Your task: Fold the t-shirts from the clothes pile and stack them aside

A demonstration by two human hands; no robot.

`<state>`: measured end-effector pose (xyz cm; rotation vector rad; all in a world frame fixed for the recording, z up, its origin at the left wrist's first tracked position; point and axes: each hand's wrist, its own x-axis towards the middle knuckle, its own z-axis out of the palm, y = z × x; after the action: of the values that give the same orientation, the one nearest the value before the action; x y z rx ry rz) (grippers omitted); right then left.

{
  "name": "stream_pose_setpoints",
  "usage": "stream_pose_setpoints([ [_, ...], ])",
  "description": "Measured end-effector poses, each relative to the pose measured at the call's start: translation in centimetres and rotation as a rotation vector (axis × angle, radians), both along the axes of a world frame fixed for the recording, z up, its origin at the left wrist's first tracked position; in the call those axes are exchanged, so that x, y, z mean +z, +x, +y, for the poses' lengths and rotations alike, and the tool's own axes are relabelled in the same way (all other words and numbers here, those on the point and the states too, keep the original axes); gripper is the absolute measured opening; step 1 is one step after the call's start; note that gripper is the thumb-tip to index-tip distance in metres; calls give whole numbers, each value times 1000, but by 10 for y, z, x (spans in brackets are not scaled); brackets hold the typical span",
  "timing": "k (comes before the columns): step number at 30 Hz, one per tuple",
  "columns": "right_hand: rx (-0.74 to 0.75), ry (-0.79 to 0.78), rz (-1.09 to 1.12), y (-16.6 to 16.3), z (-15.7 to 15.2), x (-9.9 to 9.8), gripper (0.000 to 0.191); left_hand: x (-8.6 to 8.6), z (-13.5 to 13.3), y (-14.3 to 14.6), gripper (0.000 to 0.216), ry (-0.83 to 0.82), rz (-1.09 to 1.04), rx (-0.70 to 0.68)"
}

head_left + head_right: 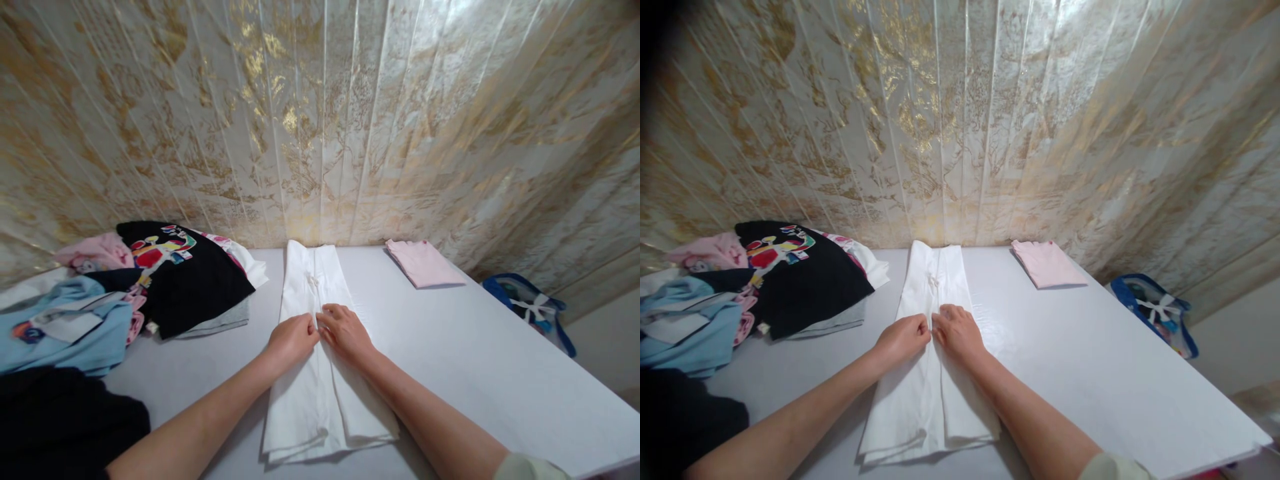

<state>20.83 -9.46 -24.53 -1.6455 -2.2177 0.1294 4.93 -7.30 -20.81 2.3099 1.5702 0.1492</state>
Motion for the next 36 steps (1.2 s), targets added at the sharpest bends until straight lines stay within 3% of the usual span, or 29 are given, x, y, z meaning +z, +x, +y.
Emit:
stream_pose_setpoints([
  [7, 39, -8, 3, 3, 1, -1, 44, 10, -12, 10, 21, 88, 140, -70],
  [11, -7, -9, 73, 1, 1, 1, 37, 8, -8, 12, 22, 73, 175, -68],
  [18, -87, 1, 28, -5, -1, 7, 22, -2, 16, -1, 11, -113, -68, 16],
  [24, -110, -15, 0, -5, 0, 7, 17, -2, 18, -2, 10, -162, -169, -136],
  [30, -153, -19, 9, -6, 0, 10, 17, 0, 32, -3, 23, 164, -225, -107],
  [36, -188, -119, -130, -11, 14, 25, 9, -43, 45, -6, 40, 314, -148, -201],
])
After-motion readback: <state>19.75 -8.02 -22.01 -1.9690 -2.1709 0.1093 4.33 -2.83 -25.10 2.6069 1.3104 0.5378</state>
